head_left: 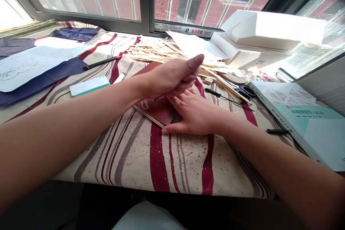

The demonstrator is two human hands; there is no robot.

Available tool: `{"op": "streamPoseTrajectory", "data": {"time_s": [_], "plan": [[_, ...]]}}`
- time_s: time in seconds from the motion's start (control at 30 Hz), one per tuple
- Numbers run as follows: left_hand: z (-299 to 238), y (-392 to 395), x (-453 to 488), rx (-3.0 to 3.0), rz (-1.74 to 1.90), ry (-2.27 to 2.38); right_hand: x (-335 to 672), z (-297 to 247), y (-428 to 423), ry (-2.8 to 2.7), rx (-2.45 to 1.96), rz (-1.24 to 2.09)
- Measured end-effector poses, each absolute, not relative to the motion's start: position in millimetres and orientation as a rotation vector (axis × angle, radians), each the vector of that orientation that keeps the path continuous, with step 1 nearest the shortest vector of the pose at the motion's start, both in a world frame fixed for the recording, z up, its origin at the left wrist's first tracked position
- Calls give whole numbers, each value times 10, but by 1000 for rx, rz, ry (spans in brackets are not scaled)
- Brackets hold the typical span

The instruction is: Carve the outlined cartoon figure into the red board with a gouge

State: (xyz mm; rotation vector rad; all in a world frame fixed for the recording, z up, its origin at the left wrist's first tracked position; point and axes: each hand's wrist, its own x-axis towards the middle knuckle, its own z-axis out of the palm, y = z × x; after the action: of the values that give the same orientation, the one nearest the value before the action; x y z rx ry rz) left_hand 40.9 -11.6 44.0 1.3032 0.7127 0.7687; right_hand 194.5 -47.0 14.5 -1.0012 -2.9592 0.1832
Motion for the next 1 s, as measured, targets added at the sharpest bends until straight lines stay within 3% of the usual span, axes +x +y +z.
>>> {"op": "streamPoseTrajectory", "data": {"time_s": [0.23,0.4,1.0], "plan": [[368,-208,321,1036,1014,900,1964,142,-436,-2954,-1036,320],[601,-254,162,1204,1285,578,1962,158,-413,-2983,-1105,313],[429,-183,377,1142,1155,671,2068,277,-407,-3091,-1025,364]]}}
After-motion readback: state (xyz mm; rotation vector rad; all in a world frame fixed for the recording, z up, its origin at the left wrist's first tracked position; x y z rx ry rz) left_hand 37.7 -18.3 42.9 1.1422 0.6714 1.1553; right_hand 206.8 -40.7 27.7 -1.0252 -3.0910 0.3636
